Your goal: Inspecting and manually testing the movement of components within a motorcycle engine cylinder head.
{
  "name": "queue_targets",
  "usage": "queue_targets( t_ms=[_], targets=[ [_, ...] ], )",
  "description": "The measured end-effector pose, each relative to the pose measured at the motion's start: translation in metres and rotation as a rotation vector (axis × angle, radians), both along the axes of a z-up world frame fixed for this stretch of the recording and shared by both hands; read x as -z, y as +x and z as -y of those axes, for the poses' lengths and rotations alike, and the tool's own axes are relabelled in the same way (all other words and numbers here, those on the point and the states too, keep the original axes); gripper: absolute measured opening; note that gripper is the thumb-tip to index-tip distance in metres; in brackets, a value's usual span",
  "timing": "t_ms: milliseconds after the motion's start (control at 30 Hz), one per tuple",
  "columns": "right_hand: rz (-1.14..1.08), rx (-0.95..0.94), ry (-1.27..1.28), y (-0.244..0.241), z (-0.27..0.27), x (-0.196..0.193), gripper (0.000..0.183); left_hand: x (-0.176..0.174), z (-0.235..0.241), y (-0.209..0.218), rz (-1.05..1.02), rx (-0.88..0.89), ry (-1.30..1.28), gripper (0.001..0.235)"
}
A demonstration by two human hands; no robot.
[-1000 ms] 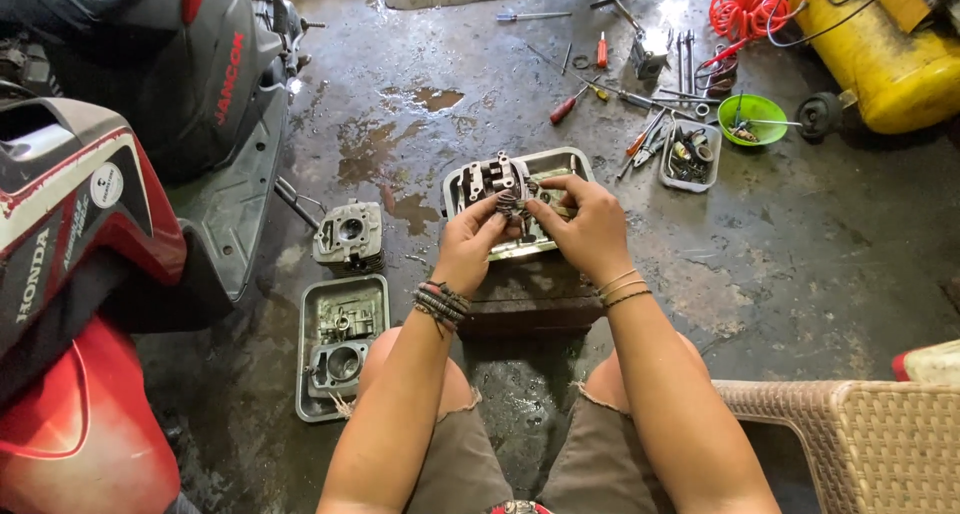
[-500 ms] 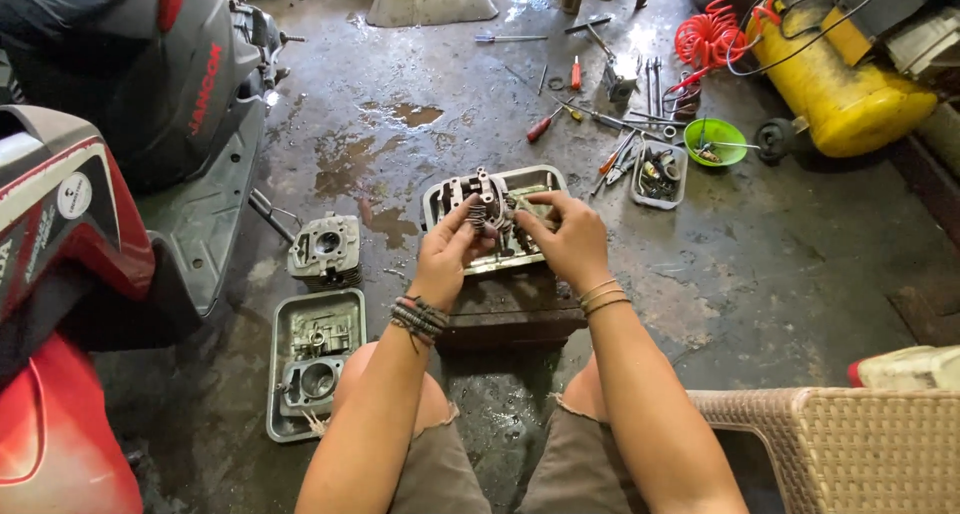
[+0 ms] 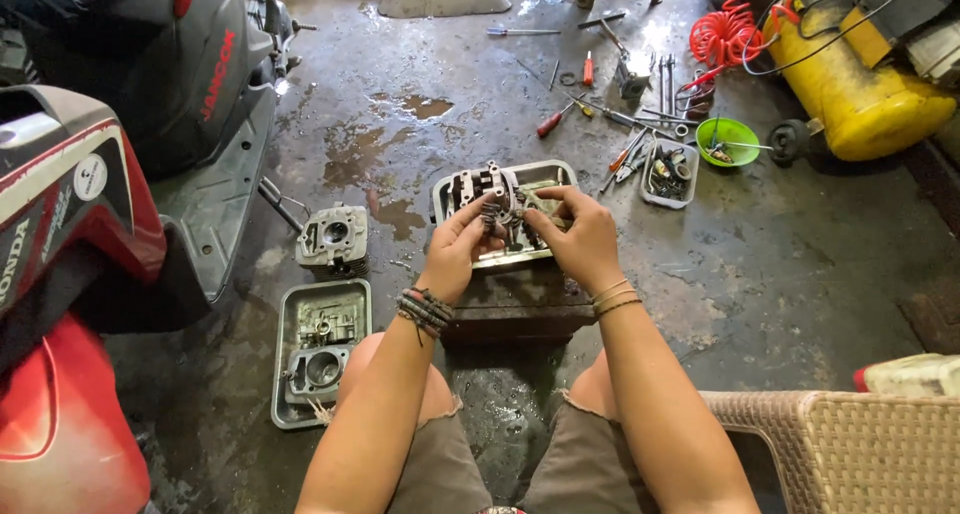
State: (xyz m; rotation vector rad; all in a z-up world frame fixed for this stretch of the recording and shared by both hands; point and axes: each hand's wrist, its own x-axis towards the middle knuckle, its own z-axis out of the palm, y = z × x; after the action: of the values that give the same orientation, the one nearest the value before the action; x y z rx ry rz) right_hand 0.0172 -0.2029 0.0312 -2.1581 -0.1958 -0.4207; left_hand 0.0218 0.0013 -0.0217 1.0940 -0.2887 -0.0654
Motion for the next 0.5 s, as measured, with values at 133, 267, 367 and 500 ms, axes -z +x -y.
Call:
queue_targets(
  t_ms=[133,267,367,500],
  targets=[
    [-0.016,-0.035,0.091,-0.005,-0.017,0.006,0.035,0.024,0.016,0.001,-0.009,0.010,0.044,0.044],
    [-0.016,-0.062,0.058,-0.001,-0.019,0.003,0.036,0.026,0.019,0.004,-0.057,0.014,-0.004,0.041],
    [-0.012,-0.019,-0.033,0.002,-0.010,0.005,0.040,0.019,0.009,0.004,-0.063,0.000,-0.038,0.041],
    [-0.017,0.018,0.010,0.003,-0.006,0.009,0.036,0.008,0.008,0.000,-0.082,-0.005,-0.056,0.042]
  ],
)
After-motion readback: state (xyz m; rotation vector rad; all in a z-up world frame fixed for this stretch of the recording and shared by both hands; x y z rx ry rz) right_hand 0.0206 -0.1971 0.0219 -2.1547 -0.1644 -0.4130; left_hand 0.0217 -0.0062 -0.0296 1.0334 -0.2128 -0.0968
